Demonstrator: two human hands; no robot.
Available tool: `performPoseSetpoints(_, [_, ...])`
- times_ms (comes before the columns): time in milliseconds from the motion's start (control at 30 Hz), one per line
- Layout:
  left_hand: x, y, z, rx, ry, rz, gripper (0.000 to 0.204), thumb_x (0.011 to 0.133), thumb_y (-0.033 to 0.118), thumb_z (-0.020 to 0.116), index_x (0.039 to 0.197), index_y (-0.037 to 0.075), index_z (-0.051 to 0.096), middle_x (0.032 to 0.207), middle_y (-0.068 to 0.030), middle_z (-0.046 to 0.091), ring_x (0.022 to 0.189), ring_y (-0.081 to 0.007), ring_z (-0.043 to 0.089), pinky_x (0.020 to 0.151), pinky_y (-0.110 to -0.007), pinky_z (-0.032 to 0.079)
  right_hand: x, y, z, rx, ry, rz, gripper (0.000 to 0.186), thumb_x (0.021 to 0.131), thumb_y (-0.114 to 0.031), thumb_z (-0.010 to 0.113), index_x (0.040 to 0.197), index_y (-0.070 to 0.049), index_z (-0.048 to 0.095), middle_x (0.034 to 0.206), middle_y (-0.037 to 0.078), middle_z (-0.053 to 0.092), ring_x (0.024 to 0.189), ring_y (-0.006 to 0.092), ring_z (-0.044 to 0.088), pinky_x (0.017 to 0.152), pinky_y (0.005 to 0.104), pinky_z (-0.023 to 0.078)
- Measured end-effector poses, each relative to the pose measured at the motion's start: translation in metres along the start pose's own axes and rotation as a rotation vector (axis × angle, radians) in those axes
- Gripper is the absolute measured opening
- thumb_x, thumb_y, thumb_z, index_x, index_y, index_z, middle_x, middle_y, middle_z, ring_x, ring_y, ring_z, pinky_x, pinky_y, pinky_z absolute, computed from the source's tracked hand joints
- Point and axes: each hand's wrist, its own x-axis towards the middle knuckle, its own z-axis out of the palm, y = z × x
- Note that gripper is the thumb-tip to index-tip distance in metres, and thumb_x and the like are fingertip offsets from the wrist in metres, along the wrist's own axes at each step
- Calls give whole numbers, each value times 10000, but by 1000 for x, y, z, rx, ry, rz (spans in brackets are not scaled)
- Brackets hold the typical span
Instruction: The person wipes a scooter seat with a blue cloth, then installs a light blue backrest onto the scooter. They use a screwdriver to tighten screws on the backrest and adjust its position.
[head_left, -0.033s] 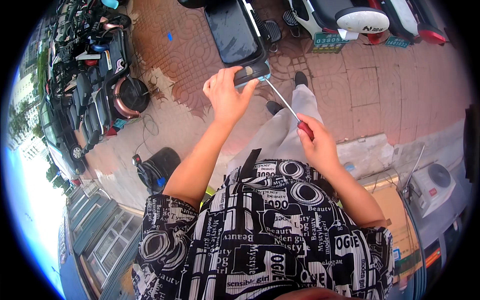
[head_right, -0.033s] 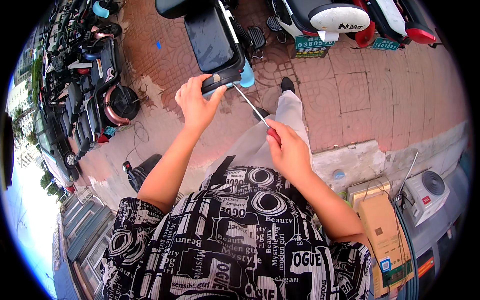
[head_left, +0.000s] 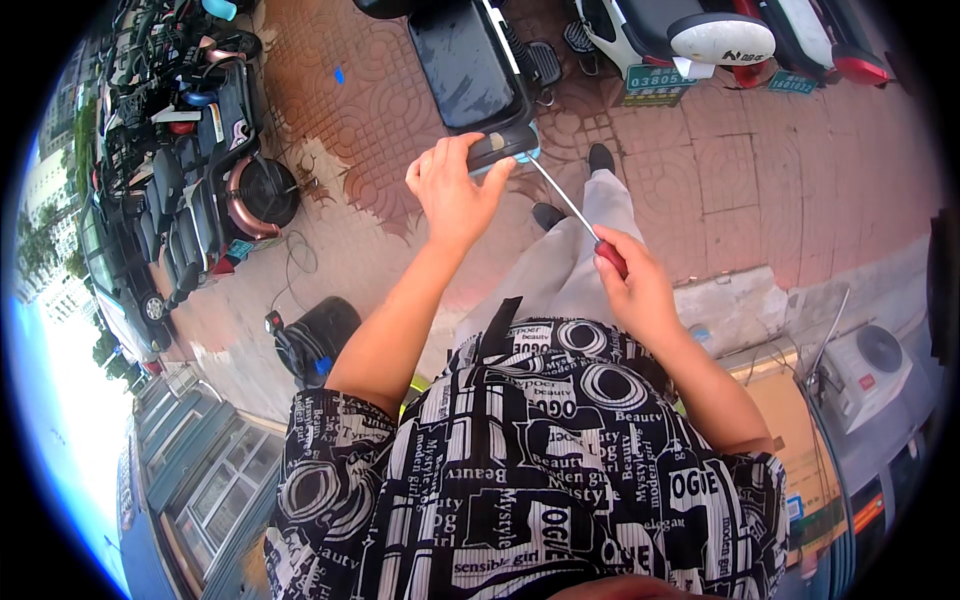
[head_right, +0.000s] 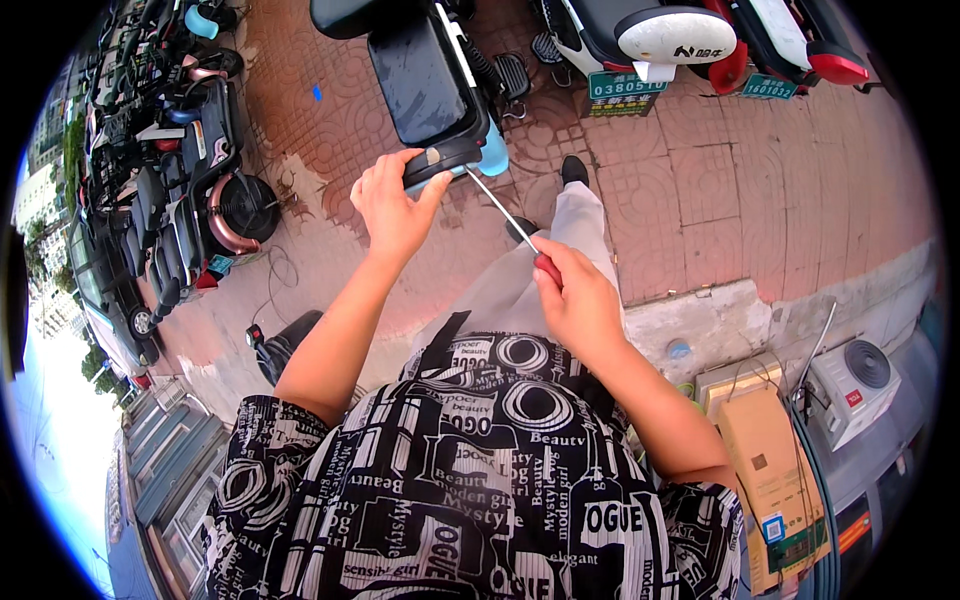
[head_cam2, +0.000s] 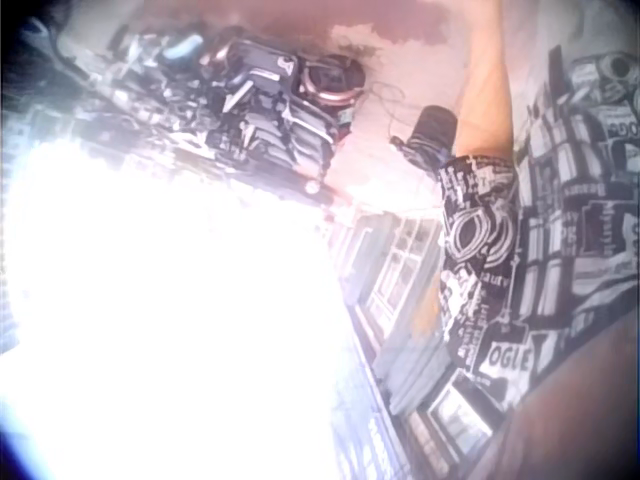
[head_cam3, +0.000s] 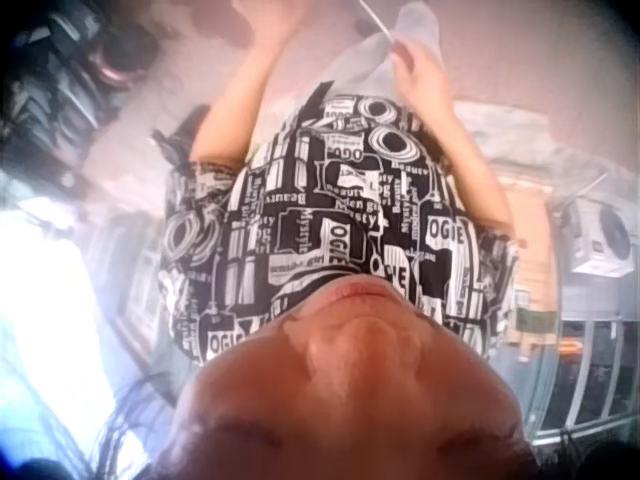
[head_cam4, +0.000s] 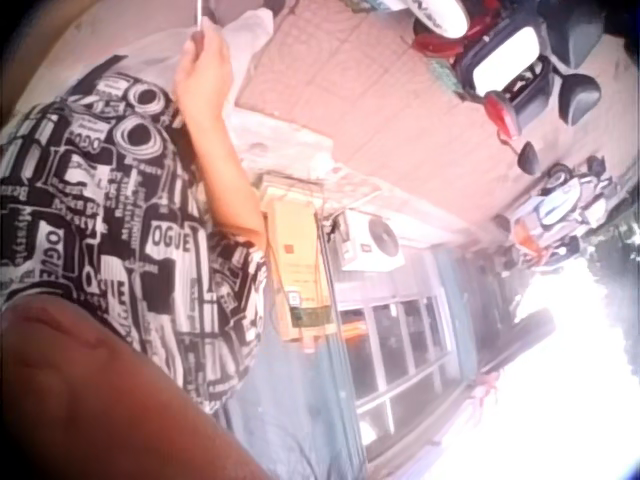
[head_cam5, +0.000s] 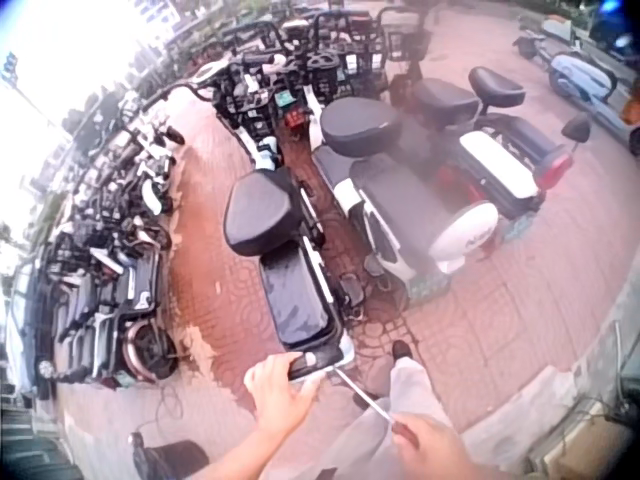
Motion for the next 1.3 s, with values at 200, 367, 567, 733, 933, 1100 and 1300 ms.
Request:
performPoseSetpoints(200, [-2, -7, 4, -14, 44, 64, 416, 815, 418, 685, 1085, 107, 628, 998, -27, 626, 989, -235, 553, 971, -430, 290, 3, -2, -8, -181, -8, -76, 325, 881, -102, 599, 1205, -123, 583, 959, 95, 657, 829, 288, 665, 692, 385, 533])
performPoseSetpoints(367, [-4, -5, 6, -7, 84, 50, 389, 844, 421, 651, 1068, 103, 639, 993, -26, 626, 983, -239, 550, 966, -425, 296, 5, -7, -15, -455, 3, -191, 322, 881, -132, 601, 1202, -151, 583, 912, 80, 638, 757, 305, 657, 640, 428, 534])
performPoseSetpoints(567, [-5, -6, 8, 13, 110, 43, 385, 846, 425, 647, 1056, 102, 638, 983, -32, 612, 984, -238, 541, 959, -428, 303, 16, -34, -35, -640, -78, -223, 275, 893, -152, 581, 1168, -148, 590, 914, 92, 637, 741, 324, 652, 633, 441, 533])
performPoseSetpoints(733, [-5, 0, 6, -24, 104, 32, 392, 849, 436, 638, 1057, 104, 633, 985, -32, 608, 990, -243, 534, 960, -432, 304, 30, -44, -59, -694, -190, -226, 271, 894, -168, 569, 1163, -138, 589, 922, 118, 643, 804, 344, 649, 683, 458, 526])
performPoseSetpoints(933, [-3, -2, -1, -41, 71, 25, 359, 881, 407, 593, 1083, 113, 631, 1033, -39, 610, 1029, -250, 534, 993, -428, 290, 42, -50, -104, -665, -249, -196, 318, 868, -188, 596, 1170, -90, 584, 966, 157, 674, 880, 353, 654, 754, 451, 523])
performPoseSetpoints(1100, [2, -6, -6, -130, -79, -135, 274, 945, 331, 515, 1121, 176, 656, 1131, -7, 620, 1146, -249, 513, 1075, -449, 241, 60, -47, -113, -699, -415, -149, 344, 843, -230, 636, 1148, -79, 583, 929, 181, 677, 878, 373, 651, 760, 454, 513])
performPoseSetpoints(1300, [-25, 20, 17, -50, 339, -334, 362, 952, 252, 526, 1305, 190, 577, 1467, -58, 422, 1334, -290, 407, 1124, -498, 247, 89, -51, -96, -495, -554, -329, 276, 923, -261, 577, 1096, -55, 514, 900, 198, 647, 863, 388, 634, 742, 453, 491])
